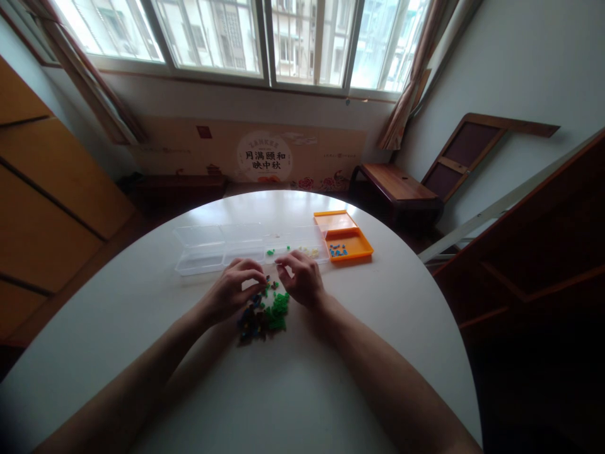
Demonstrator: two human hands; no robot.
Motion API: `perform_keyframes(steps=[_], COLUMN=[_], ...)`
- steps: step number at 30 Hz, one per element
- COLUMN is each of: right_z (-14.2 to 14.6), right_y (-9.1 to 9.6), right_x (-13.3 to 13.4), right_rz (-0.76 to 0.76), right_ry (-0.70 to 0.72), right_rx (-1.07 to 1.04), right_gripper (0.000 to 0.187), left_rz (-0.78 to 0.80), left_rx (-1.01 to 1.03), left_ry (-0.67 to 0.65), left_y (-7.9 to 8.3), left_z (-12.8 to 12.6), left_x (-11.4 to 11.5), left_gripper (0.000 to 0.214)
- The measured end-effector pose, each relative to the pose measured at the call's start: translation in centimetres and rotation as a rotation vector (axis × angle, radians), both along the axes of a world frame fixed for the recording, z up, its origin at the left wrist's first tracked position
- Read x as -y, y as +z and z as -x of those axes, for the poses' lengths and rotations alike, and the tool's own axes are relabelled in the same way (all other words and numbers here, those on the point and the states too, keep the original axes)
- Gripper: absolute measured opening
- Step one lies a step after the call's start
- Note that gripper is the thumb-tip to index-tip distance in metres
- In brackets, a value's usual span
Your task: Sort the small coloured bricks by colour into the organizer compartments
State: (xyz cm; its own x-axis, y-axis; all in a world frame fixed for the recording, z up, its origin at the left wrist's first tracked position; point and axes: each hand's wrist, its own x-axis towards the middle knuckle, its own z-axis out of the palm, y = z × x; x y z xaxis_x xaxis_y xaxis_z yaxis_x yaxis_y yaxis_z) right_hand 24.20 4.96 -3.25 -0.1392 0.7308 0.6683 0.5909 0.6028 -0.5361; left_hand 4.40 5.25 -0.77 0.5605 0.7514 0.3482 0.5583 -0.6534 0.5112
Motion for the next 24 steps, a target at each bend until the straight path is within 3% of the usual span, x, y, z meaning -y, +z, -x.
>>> perform_keyframes(steps=[5,11,14,18,24], right_z=[0.5,0.9,1.1,1.1,0.4], right_y=[0.0,-0.2,-0.2,-0.1,-0.3], right_x=[0.4,0.2,-0.2,-1.4,-1.9], right_rz=[-0.041,-0.053,-0.059,-0.004,0.009], right_ry=[0.18,0.161,0.08,-0.188,-0.281], right_rx=[0.072,0.17,0.161,0.056,0.095], right_gripper=[0.015,0.015,0.015,0.011,0.016], left_rz=[0.047,0.034,-0.001,-0.003,-0.024], left_rx=[0.137,0.163,0.193,0.202,0.097], left_ry=[0.088,0.136,0.212,0.281,0.192], left_y=[-0.1,-0.5,-0.5,-0.3,-0.1], left_z=[0.5,0.5,0.6,0.6,0.4], left_x=[-0.6,-0.5,-0.4,-0.5,-0.1], left_gripper=[0.013,0.016,0.016,0.018,0.011])
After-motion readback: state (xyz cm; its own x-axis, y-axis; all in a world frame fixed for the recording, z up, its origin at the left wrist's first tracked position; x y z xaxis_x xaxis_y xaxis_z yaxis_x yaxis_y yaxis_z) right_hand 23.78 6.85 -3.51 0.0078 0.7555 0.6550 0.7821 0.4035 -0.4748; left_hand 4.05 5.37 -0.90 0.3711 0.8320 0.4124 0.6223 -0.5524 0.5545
